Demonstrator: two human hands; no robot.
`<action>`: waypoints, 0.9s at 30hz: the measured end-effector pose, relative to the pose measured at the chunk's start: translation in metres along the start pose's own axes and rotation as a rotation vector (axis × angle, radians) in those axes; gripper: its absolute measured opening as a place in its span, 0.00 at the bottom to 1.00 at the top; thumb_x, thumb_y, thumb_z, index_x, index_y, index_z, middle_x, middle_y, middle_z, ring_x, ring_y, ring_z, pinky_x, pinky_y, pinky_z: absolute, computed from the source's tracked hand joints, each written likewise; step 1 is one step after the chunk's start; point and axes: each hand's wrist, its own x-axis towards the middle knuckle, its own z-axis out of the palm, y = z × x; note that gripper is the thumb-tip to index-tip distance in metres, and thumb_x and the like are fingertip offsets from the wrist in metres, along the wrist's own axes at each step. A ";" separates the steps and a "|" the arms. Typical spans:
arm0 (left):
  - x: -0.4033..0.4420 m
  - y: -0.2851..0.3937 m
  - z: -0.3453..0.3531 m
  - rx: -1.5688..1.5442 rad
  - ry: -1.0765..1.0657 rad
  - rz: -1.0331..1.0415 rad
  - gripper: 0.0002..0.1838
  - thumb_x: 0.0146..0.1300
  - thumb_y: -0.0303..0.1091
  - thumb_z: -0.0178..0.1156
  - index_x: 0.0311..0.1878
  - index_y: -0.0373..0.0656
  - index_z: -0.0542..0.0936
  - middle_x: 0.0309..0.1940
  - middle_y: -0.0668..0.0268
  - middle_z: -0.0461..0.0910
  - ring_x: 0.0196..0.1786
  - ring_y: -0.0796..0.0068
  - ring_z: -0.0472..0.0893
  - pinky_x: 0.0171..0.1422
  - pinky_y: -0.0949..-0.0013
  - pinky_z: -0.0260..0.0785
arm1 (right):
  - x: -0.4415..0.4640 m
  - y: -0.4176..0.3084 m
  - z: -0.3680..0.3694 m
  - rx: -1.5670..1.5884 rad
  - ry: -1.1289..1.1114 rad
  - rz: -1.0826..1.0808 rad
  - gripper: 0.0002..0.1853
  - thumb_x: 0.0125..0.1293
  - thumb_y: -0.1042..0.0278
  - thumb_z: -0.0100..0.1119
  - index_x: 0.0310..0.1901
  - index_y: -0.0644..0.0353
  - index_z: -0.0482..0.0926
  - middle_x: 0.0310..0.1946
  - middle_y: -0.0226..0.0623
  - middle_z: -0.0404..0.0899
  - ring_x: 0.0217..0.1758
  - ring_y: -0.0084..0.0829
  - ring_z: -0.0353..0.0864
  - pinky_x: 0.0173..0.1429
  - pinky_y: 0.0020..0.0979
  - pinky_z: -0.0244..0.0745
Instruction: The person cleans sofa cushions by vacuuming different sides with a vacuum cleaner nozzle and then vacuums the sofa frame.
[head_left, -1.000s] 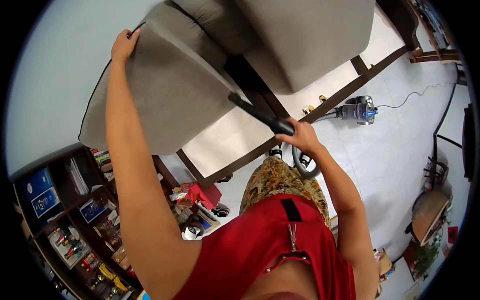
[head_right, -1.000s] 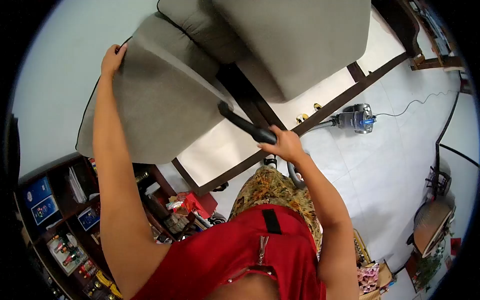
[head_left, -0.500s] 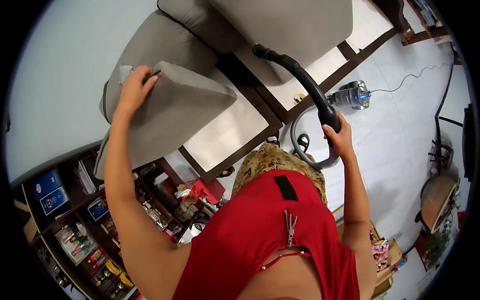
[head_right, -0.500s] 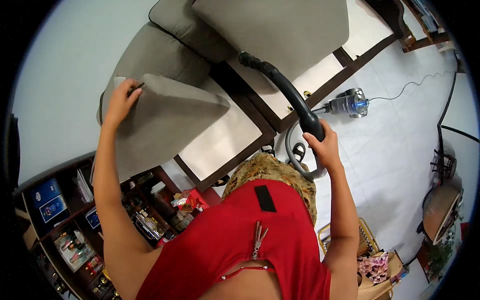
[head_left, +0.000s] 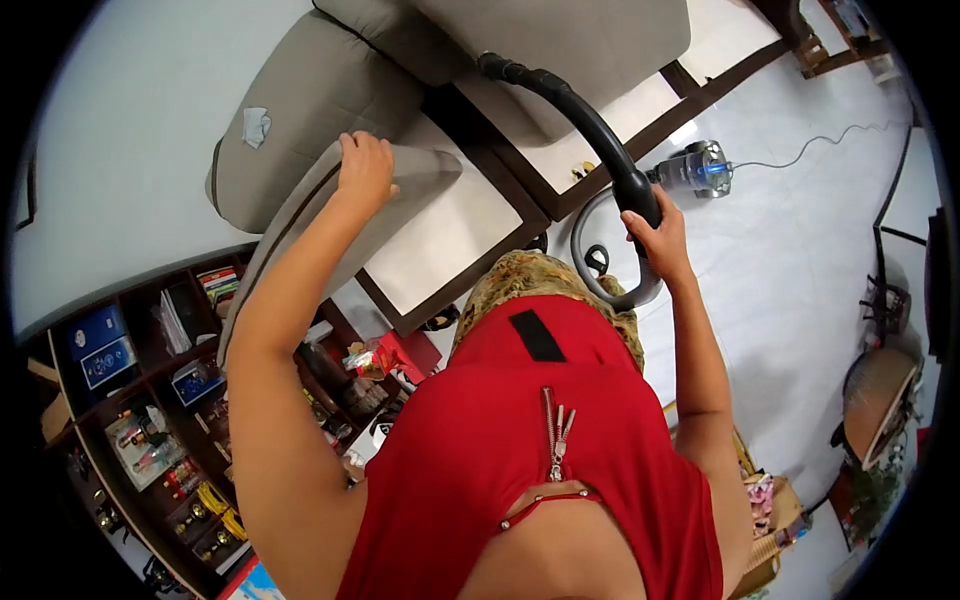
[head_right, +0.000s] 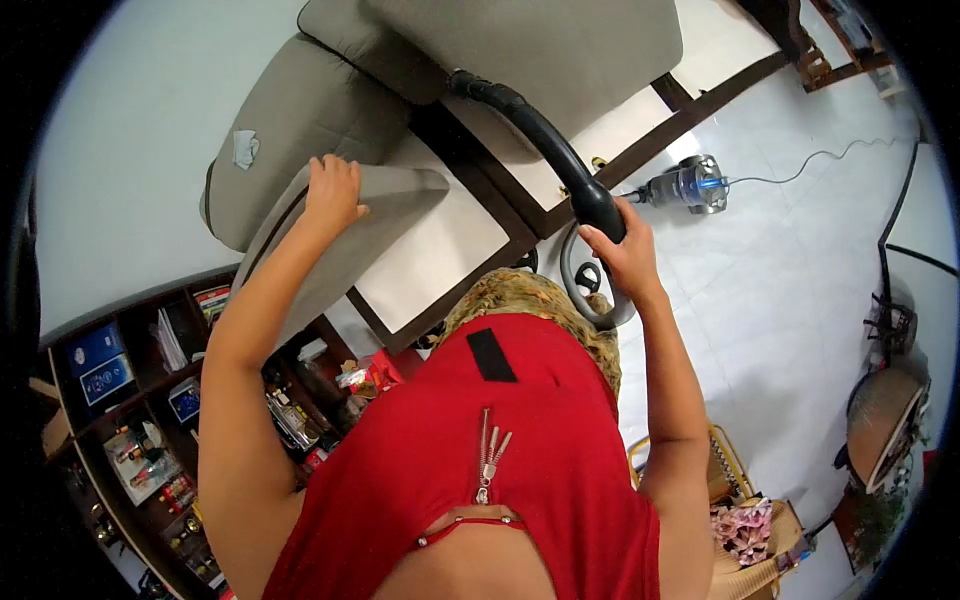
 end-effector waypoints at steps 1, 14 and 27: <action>0.004 0.003 -0.007 0.025 -0.175 -0.010 0.50 0.51 0.60 0.71 0.74 0.47 0.66 0.70 0.47 0.66 0.72 0.48 0.68 0.72 0.38 0.56 | -0.004 0.002 -0.001 0.019 0.012 0.001 0.26 0.57 0.52 0.72 0.48 0.65 0.79 0.25 0.29 0.77 0.25 0.19 0.75 0.30 0.24 0.70; 0.078 0.046 0.048 0.094 -0.370 -0.089 0.54 0.46 0.49 0.77 0.77 0.53 0.60 0.67 0.51 0.72 0.70 0.48 0.69 0.69 0.39 0.61 | -0.041 0.011 -0.036 -0.019 0.003 -0.001 0.29 0.54 0.50 0.73 0.50 0.65 0.79 0.25 0.36 0.82 0.29 0.25 0.81 0.36 0.29 0.76; -0.115 -0.133 0.002 -0.210 -0.104 -0.321 0.55 0.40 0.40 0.75 0.76 0.58 0.60 0.49 0.53 0.79 0.56 0.52 0.78 0.62 0.54 0.70 | -0.030 0.046 -0.076 0.092 0.037 0.001 0.27 0.57 0.51 0.72 0.50 0.63 0.80 0.21 0.30 0.78 0.25 0.20 0.77 0.31 0.26 0.72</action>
